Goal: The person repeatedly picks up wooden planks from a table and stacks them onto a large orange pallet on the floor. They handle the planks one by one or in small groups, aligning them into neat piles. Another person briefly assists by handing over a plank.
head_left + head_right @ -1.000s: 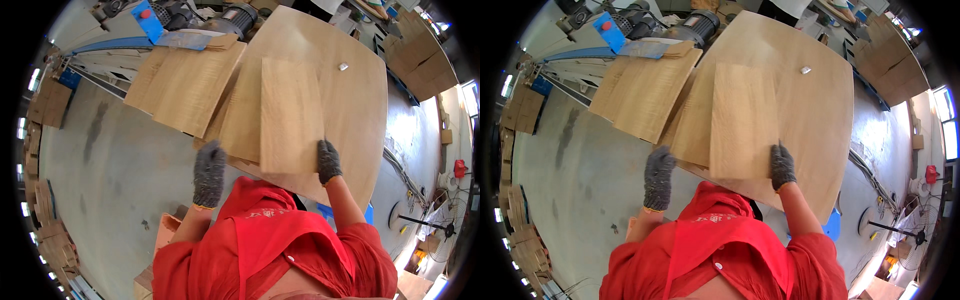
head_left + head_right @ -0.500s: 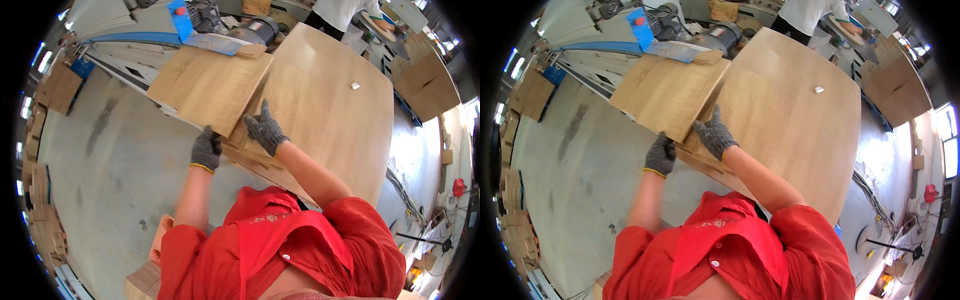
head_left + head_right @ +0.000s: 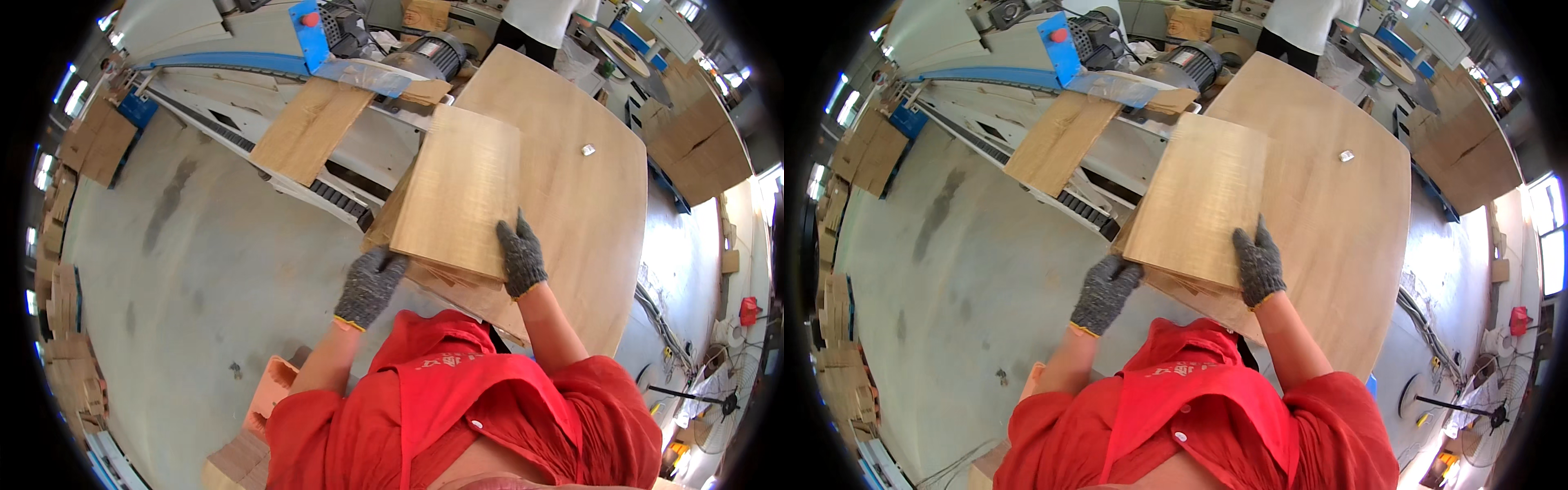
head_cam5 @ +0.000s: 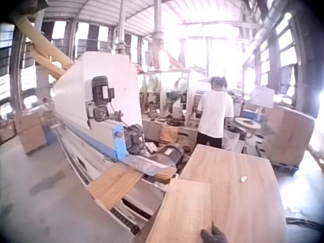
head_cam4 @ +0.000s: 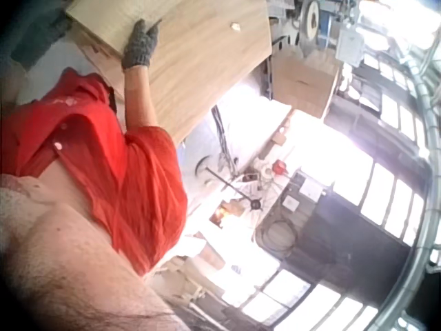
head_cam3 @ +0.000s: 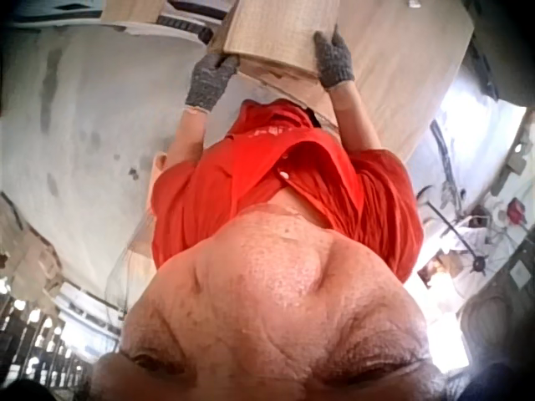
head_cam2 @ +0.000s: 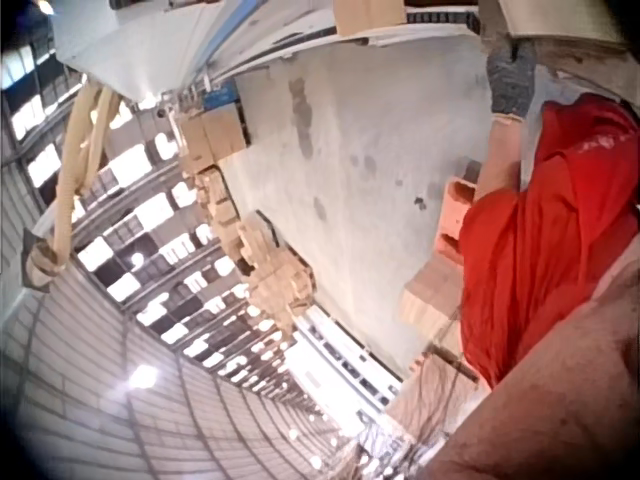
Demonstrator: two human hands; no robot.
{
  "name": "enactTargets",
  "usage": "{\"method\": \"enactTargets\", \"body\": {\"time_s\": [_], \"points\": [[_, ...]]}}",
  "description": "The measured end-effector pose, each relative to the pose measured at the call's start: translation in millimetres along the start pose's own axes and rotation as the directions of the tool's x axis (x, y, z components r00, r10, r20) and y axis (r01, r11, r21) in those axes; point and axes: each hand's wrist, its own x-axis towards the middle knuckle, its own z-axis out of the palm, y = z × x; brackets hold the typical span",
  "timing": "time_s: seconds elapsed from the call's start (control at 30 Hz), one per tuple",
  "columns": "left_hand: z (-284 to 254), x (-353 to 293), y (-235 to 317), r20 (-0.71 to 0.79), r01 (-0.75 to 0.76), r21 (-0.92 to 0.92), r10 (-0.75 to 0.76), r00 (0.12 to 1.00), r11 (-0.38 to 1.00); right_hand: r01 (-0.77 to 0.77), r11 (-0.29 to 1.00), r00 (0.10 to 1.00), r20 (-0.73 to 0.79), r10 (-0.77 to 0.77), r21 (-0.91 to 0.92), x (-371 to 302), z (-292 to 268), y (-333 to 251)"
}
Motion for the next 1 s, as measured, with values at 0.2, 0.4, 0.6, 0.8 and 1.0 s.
{"method": "enactTargets", "body": {"time_s": [0.2,0.4,0.6,0.8,1.0], "points": [[-72.0,101.8,-12.3,-0.21,-0.398,0.514,0.561,0.8,0.76,-0.061,0.78,0.997,-0.07,0.022,-0.623,0.5,-57.4,-2.4],[-196.5,255.0,-56.7,-0.295,0.003,0.843,0.458,0.838,0.538,-0.122,0.745,0.992,-0.087,0.086,-0.656,-20.8,-60.1,-3.7],[-234.3,320.1,-81.2,-0.092,0.022,0.742,0.07,0.993,0.67,-0.215,0.844,0.976,-0.134,0.171,-0.491,-14.7,-43.0,14.5],[-142.8,279.6,-55.5,0.101,0.11,0.305,-0.147,0.984,0.946,-0.167,0.971,0.984,-0.089,0.153,-0.172,-4.6,-43.4,40.1],[-41.5,208.7,-35.7,0.017,0.284,-0.422,-0.306,0.952,0.861,-0.11,0.992,0.993,-0.056,0.107,-0.055,-0.6,-44.8,46.6]]}}
